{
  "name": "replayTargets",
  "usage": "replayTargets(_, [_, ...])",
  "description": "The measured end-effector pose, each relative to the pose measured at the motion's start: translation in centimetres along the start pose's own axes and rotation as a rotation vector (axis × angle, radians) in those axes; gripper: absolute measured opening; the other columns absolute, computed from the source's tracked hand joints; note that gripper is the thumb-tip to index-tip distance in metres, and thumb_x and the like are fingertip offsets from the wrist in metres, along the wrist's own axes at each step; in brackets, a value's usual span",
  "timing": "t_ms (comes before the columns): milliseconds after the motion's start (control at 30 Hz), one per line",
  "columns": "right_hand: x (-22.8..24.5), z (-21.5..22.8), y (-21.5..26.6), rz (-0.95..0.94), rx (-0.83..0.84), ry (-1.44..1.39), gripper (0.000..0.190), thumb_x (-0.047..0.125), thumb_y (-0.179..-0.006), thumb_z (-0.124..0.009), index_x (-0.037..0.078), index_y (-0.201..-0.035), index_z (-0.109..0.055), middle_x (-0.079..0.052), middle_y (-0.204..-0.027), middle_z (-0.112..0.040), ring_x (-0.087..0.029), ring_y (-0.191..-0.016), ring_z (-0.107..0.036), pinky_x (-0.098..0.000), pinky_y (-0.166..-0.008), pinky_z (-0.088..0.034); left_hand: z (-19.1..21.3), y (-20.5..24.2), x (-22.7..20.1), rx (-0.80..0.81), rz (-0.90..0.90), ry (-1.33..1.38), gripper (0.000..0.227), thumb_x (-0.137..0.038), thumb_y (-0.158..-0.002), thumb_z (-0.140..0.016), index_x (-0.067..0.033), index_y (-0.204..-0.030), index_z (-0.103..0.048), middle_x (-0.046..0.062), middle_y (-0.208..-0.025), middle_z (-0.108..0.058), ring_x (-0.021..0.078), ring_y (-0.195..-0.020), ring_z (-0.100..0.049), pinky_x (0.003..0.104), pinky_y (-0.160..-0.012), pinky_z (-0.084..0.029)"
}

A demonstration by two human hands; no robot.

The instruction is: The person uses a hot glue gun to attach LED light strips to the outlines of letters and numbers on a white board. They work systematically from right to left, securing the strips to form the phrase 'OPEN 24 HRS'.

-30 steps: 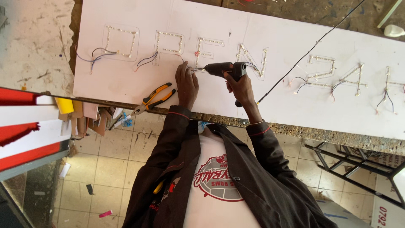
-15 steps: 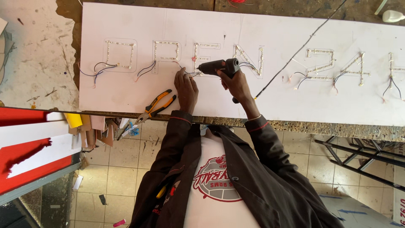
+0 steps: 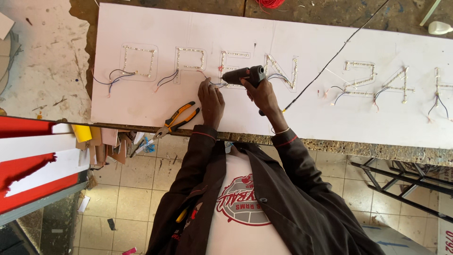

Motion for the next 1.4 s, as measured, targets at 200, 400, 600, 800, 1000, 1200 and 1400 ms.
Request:
replayTargets(200, [-0.8,3.7,0.7,0.005,-0.089,-0.055,0.056,0.055,-0.107,-0.075,0.018,-0.066,-0.065,-0.001,-0.052,-0.062,-0.020,-0.054,-0.070,-0.0355,-0.069,-0.057,0.5,-0.3,-0.2,0.039,0.048,0.030,0.006,-0.009,-0.109,-0.060,-0.0067,-0.115,-0.061,0.017,-0.147,-0.063,0.0390,-0.141,-0.059,0.052,-0.123,-0.045])
replayTargets(400, [2.3,2.7,-0.5,0.062,-0.114,-0.277,0.041,0.044,-0.105,-0.080,0.016,-0.078,-0.067,-0.001,-0.053,-0.062,-0.016,-0.051,-0.069,-0.0308,-0.061,-0.061,0.8,-0.5,-0.6,0.077,0.067,0.000,0.007,-0.008,-0.107,-0.064,-0.0066,-0.114,-0.062,0.016,-0.150,-0.062,0.0380,-0.144,-0.058,0.051,-0.125,-0.044])
replayTargets(600, [-1.6,0.1,-3.9,0.041,-0.093,-0.171,0.051,0.058,-0.105,-0.078,0.021,-0.072,-0.066,0.002,-0.052,-0.064,-0.016,-0.051,-0.071,-0.0317,-0.064,-0.058,0.6,-0.3,-0.1,0.065,0.053,0.046,0.018,-0.009,-0.106,-0.069,-0.0075,-0.122,-0.060,0.017,-0.148,-0.061,0.0399,-0.142,-0.058,0.055,-0.122,-0.045])
replayTargets(800, [0.6,0.9,-2.1,0.019,-0.106,-0.147,0.051,0.056,-0.104,-0.078,0.019,-0.073,-0.064,0.002,-0.051,-0.063,-0.016,-0.052,-0.070,-0.0318,-0.067,-0.058,0.1,0.0,0.0,0.038,0.040,0.016,0.023,-0.010,-0.105,-0.072,-0.0077,-0.124,-0.060,0.017,-0.149,-0.062,0.0396,-0.142,-0.058,0.054,-0.123,-0.046])
replayTargets(1000, [1.0,1.3,-2.2,0.024,-0.093,-0.144,0.045,0.053,-0.105,-0.078,0.017,-0.080,-0.065,0.002,-0.053,-0.063,-0.016,-0.050,-0.068,-0.0331,-0.063,-0.056,0.5,-0.3,-0.2,0.049,0.027,0.017,0.023,-0.012,-0.105,-0.072,-0.0076,-0.125,-0.060,0.017,-0.147,-0.063,0.0387,-0.141,-0.059,0.054,-0.122,-0.047])
replayTargets(1200, [0.4,0.7,-3.2,0.042,-0.088,-0.265,0.039,0.045,-0.104,-0.082,0.012,-0.094,-0.062,-0.002,-0.058,-0.065,-0.015,-0.051,-0.068,-0.0303,-0.058,-0.060,0.1,0.0,0.1,0.014,0.001,0.013,0.029,-0.011,-0.104,-0.074,-0.0071,-0.128,-0.058,0.018,-0.149,-0.062,0.0398,-0.141,-0.059,0.055,-0.122,-0.047])
replayTargets(1400, [-1.6,0.3,-4.6,0.034,-0.063,-0.178,0.045,0.055,-0.105,-0.080,0.017,-0.082,-0.067,0.001,-0.053,-0.064,-0.016,-0.048,-0.068,-0.0307,-0.057,-0.057,0.5,-0.2,-0.1,0.026,0.038,0.033,0.027,-0.010,-0.103,-0.074,-0.0081,-0.126,-0.060,0.016,-0.146,-0.063,0.0391,-0.141,-0.060,0.054,-0.122,-0.046])
Point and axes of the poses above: each hand's wrist, its own y-axis away from the middle knuckle, its own z-axis out of the back of the hand, x = y × z, the point moved 7 cm from there along -y, towards the middle knuckle
